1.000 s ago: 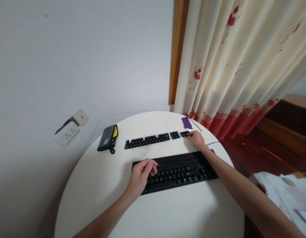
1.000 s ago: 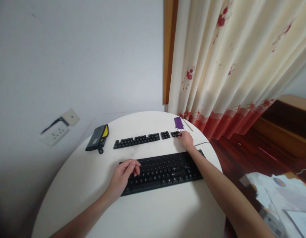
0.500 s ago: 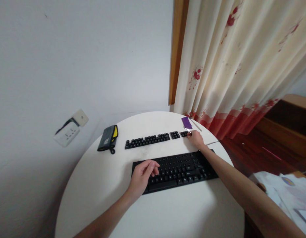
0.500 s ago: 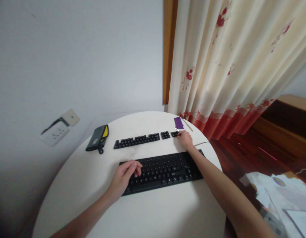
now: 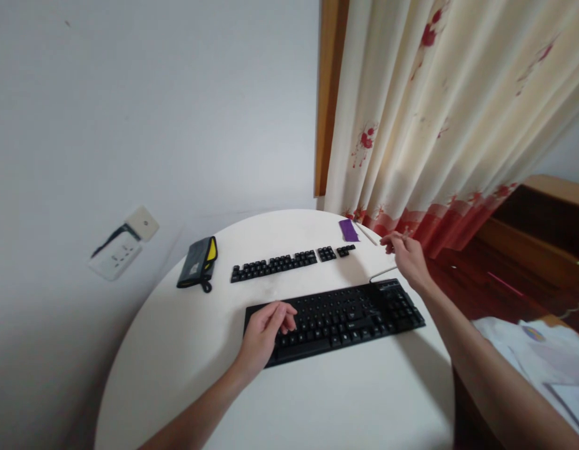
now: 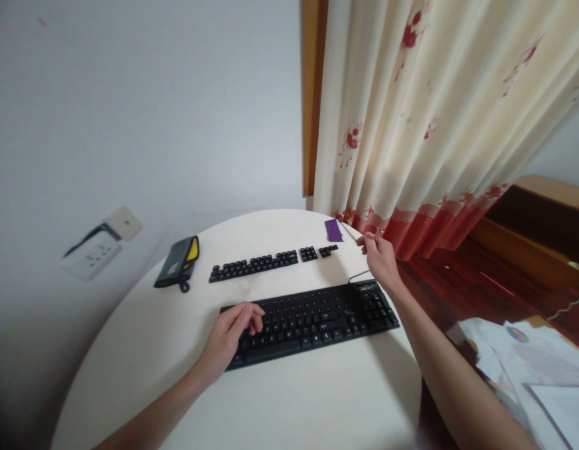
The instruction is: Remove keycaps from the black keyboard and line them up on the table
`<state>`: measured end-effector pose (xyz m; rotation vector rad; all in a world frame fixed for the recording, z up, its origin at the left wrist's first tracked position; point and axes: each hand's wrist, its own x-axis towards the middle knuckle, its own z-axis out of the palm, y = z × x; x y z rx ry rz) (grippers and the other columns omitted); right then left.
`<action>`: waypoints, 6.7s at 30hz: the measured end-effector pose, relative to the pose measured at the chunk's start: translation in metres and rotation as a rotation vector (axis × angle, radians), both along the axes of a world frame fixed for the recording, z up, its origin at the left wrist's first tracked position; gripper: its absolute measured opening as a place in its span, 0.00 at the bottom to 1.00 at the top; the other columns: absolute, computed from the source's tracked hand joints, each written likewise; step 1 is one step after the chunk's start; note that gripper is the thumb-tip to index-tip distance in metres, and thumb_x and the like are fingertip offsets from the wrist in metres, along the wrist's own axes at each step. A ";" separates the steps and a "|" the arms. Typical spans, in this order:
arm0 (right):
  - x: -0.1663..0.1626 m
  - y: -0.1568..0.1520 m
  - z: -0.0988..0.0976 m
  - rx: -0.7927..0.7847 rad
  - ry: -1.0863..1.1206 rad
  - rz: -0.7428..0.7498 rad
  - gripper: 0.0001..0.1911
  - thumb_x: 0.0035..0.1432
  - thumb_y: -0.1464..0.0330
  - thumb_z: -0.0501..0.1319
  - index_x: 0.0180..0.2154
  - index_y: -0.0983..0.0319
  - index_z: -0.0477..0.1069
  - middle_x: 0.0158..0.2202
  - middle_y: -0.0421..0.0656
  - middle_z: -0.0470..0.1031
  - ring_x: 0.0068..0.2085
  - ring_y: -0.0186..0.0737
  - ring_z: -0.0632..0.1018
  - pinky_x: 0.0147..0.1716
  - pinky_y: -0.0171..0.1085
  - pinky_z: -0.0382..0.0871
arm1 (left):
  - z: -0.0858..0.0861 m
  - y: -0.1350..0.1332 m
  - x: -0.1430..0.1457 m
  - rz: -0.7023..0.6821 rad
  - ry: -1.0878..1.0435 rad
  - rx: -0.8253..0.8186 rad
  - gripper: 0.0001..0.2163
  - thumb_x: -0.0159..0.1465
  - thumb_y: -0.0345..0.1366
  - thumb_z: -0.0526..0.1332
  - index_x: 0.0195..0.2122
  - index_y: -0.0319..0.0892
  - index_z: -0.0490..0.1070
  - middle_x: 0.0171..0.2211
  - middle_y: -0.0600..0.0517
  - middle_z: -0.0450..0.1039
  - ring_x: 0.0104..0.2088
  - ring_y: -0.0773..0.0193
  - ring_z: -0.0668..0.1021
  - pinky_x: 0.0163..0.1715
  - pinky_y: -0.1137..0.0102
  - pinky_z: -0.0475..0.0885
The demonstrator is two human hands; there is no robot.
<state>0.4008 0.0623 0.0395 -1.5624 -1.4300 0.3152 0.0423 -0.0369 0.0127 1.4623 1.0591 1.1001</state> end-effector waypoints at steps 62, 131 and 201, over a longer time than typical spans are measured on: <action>0.037 -0.075 -0.058 -0.270 0.240 -0.023 0.26 0.60 0.49 0.52 0.25 0.63 0.69 0.16 0.37 0.63 0.18 0.34 0.64 0.19 0.34 0.56 | -0.001 -0.004 0.004 -0.006 0.027 0.008 0.16 0.67 0.45 0.56 0.32 0.38 0.74 0.23 0.51 0.73 0.26 0.65 0.73 0.27 0.72 0.68; -0.180 -0.108 -0.039 -0.159 0.545 0.401 0.17 0.67 0.60 0.53 0.29 0.62 0.70 0.21 0.37 0.66 0.23 0.32 0.65 0.24 0.32 0.59 | -0.009 -0.001 0.004 -0.040 0.070 0.096 0.05 0.60 0.31 0.64 0.37 0.41 0.77 0.42 0.47 0.73 0.45 0.59 0.76 0.40 0.70 0.73; -0.027 0.051 -0.055 -0.460 -0.282 -0.008 0.12 0.49 0.70 0.67 0.38 0.62 0.82 0.33 0.45 0.80 0.35 0.40 0.79 0.32 0.31 0.64 | 0.009 -0.001 0.000 0.131 0.066 0.062 0.19 0.67 0.49 0.54 0.29 0.39 0.75 0.27 0.48 0.75 0.27 0.63 0.72 0.30 0.70 0.69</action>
